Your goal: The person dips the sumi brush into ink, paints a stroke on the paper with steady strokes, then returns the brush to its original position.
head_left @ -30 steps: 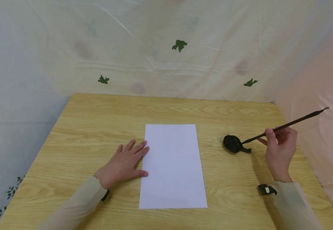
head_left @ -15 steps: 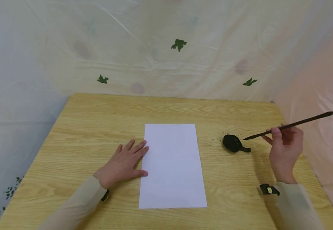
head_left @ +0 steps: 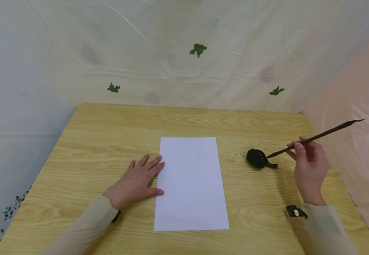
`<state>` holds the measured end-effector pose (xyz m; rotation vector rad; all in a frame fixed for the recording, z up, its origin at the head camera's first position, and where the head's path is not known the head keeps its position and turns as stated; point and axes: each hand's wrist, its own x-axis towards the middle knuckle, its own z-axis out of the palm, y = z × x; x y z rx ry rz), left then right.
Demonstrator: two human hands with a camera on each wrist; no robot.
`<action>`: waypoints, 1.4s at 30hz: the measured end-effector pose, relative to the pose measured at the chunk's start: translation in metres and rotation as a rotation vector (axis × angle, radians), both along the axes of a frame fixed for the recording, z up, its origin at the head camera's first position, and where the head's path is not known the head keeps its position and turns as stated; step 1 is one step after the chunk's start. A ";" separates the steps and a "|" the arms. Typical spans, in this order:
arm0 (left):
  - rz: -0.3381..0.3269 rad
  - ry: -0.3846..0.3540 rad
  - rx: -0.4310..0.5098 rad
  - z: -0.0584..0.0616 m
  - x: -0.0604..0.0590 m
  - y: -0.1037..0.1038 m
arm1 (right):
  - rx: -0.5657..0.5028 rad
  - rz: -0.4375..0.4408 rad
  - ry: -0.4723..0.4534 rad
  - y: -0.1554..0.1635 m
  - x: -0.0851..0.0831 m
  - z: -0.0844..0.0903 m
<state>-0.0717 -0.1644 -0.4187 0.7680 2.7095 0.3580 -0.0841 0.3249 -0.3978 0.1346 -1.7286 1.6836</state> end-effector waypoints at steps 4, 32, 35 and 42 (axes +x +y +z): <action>-0.001 0.003 -0.006 0.000 0.000 0.000 | 0.063 -0.024 -0.031 -0.002 0.000 -0.002; 0.004 -0.008 -0.003 0.002 0.000 0.001 | 0.296 -0.145 -0.082 -0.003 -0.003 -0.005; 0.005 -0.009 -0.003 0.003 0.000 0.001 | 0.298 -0.154 -0.085 -0.002 -0.003 -0.004; 0.001 0.003 -0.009 0.002 -0.001 0.001 | 0.206 -0.132 -0.058 -0.002 -0.002 0.002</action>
